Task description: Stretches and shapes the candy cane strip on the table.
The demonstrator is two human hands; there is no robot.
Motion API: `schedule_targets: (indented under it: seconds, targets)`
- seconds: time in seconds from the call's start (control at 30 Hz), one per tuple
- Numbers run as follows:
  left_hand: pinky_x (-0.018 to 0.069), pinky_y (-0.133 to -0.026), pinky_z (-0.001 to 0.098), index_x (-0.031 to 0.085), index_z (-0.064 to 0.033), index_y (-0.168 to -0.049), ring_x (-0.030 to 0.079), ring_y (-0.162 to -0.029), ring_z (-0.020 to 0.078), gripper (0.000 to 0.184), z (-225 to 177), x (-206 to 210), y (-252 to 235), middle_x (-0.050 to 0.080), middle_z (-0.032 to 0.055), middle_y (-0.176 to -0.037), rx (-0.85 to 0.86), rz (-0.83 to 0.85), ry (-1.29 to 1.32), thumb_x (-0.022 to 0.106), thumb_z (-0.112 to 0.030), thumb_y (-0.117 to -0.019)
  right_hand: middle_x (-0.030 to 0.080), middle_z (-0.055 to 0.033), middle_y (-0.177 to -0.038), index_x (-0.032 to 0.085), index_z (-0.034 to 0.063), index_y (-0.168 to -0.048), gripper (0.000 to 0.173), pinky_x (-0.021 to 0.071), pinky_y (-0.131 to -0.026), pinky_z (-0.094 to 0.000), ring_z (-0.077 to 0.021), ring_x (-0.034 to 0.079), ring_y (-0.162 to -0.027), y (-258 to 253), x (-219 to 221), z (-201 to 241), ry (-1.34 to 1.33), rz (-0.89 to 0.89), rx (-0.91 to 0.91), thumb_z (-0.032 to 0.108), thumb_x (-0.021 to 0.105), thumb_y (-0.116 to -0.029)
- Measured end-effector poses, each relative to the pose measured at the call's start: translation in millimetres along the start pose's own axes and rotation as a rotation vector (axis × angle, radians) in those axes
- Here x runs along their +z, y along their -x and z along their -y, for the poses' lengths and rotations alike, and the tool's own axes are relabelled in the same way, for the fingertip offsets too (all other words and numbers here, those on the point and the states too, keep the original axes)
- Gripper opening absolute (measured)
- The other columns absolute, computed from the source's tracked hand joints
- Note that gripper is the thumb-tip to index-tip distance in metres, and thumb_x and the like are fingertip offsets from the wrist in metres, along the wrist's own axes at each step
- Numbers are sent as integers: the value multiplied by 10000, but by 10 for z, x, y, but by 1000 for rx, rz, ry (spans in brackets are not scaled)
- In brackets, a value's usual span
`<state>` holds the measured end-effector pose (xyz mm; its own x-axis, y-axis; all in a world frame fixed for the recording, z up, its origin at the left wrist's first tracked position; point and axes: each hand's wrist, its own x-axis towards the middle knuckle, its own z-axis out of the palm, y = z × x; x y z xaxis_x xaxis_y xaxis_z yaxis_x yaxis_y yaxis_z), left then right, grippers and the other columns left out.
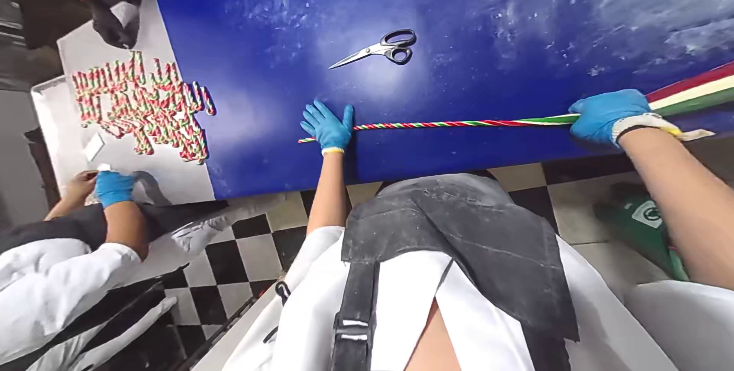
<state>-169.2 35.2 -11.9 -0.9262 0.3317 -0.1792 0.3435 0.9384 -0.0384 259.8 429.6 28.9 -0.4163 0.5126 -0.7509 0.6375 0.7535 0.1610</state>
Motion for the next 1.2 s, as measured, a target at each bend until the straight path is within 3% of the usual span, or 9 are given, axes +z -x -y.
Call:
schedule_targets:
  seconds: [0.13,0.27,0.37,0.47,0.57,0.73,0.93,1.13,1.2]
  targets:
    - [134,-1236,664,196,-65,-1640,212,-1554,439,1015,-236,-86,-736,242,237,-1677,-25,-143,75,322,-788,-939,725,-87,-827,742,219,-866,129,485,-713,-606,-338,690,-826,-6,14,-26,24,-4,-48,327,759,-798]
    - [245,-1230,562,383,-81,-1580,392,-1486,358,760,-674,-225,-749,443,177,-1590,-38,-282,163,346,-600,-1025,740,-104,-895,752,186,-919,158,487,-763,-621,-350,694,-881,85,-64,97,-9,-13,-130,284,758,-795]
    - [341,-1210,510,563,-49,-1439,486,-1420,331,588,-1552,-339,132,560,172,-1487,446,-105,281,469,-469,-1039,736,-145,-967,738,156,-1015,215,478,-820,-646,-387,688,-956,110,-111,308,-39,26,-228,307,702,-866]
    - [512,-1019,508,688,-185,-1270,659,-1160,255,486,-2437,-203,1203,725,61,-1186,1109,107,262,587,-550,-965,728,-191,-1000,719,127,-1065,283,472,-850,-685,-422,680,-988,90,-136,581,-120,53,-337,374,669,-936]
    - [506,-983,582,637,-65,-1305,630,-1193,384,326,-2728,-158,1746,685,174,-1244,1201,405,163,559,-204,-1021,721,-231,-1073,718,89,-1150,400,471,-899,-704,-450,671,-1059,142,-157,808,-199,69,-351,438,667,-963]
    - [544,-855,617,667,-87,-1182,705,-1027,369,471,-1684,-160,1203,731,160,-1042,1238,541,205,402,-464,-1084,724,-199,-1010,720,114,-1078,478,493,-877,-681,-411,682,-1013,183,-104,979,-148,21,-277,570,671,-943]
    - [504,-921,671,690,-98,-1187,684,-1086,384,547,461,-418,401,722,176,-1092,963,639,246,382,-535,-1074,722,-187,-1027,707,99,-1131,412,501,-897,-658,-378,686,-1004,277,-203,1455,-215,106,-337,480,592,-1026]
    - [524,-930,591,738,-111,-1103,699,-979,290,445,2611,-591,-70,735,118,-1020,419,854,289,429,-430,-1090,727,-118,-990,681,131,-1173,427,536,-876,-604,-303,706,-941,366,-262,2395,-272,157,-473,483,460,-1074]
    - [515,-926,636,738,-98,-1103,697,-1024,358,409,3065,-618,46,734,165,-1059,169,702,238,456,-394,-1081,728,-122,-990,683,133,-1178,419,535,-872,-610,-311,708,-933,373,-256,2404,-275,143,-455,473,462,-1075]
